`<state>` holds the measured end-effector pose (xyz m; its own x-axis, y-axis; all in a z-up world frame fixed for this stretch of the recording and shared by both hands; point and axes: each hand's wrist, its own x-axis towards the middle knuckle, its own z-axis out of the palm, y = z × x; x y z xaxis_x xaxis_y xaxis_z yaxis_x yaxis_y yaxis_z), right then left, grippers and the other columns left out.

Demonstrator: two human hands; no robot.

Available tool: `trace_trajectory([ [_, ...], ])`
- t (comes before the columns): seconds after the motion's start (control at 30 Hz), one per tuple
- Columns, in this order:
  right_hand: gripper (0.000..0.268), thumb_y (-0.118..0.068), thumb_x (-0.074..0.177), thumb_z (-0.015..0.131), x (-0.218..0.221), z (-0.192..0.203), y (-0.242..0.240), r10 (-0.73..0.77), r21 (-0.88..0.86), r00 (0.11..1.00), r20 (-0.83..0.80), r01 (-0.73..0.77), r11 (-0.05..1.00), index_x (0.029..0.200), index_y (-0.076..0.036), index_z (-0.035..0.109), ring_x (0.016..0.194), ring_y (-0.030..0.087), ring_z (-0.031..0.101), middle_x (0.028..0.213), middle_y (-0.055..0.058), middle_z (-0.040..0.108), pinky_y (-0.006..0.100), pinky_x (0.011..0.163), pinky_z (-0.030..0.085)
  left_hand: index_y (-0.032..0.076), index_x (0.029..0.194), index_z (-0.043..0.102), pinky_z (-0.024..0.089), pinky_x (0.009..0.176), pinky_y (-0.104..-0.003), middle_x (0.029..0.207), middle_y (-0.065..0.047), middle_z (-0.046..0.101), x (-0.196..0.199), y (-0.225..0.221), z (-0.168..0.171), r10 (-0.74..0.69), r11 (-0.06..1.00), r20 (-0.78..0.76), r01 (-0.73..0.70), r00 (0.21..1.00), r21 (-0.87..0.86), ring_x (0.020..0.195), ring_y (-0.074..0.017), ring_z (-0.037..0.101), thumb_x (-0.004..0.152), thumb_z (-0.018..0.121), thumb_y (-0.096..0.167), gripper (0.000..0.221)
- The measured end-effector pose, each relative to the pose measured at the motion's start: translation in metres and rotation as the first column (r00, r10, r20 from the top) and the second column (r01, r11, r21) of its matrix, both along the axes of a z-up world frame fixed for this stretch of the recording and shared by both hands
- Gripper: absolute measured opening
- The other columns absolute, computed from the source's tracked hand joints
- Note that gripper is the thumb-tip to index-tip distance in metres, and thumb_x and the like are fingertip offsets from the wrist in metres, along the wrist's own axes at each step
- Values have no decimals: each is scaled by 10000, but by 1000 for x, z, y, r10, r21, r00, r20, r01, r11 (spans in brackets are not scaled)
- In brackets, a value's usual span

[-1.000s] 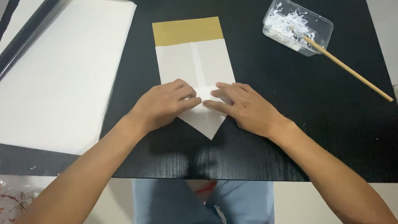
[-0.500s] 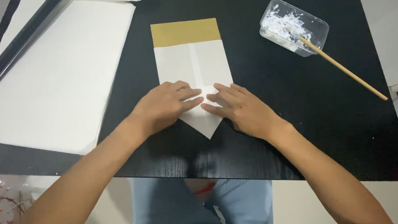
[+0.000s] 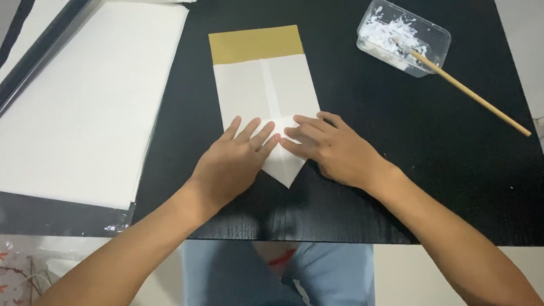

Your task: Assembling a paper bag by folding paper and applying glue with a brush to the edges.

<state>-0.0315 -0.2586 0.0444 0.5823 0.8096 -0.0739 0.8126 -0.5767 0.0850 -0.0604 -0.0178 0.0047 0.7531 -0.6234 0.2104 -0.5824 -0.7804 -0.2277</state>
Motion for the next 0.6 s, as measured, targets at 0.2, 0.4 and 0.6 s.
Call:
trace_trajectory([
  [0.2,453,-56,989,457,-5,10,0,-83,66,987,-139,93,994,1376,-219,627,1446,241,450,1417,1,556,528,1193,358,228,1489,510,323,1223,-545,1568,-9,480,2,-3,17,4,997,-245,15,969,74,1436,-188,460,994,555,188,499],
  [0.4,248,-190,1012,582,11,-7,-90,-539,326,788,-298,615,718,1194,-135,741,1127,321,700,1164,100,736,476,956,534,293,1525,434,245,1223,-626,1628,71,372,3,-2,54,124,987,-431,-68,894,143,1503,-161,338,1014,452,142,533],
  [0.6,789,-643,1076,595,32,-39,-227,-839,317,477,-261,864,392,1441,56,584,1201,465,621,1199,290,688,577,974,473,160,1342,666,488,1091,-510,1385,-51,673,26,0,65,4,956,-552,-165,834,-243,1283,-269,611,987,555,190,373],
])
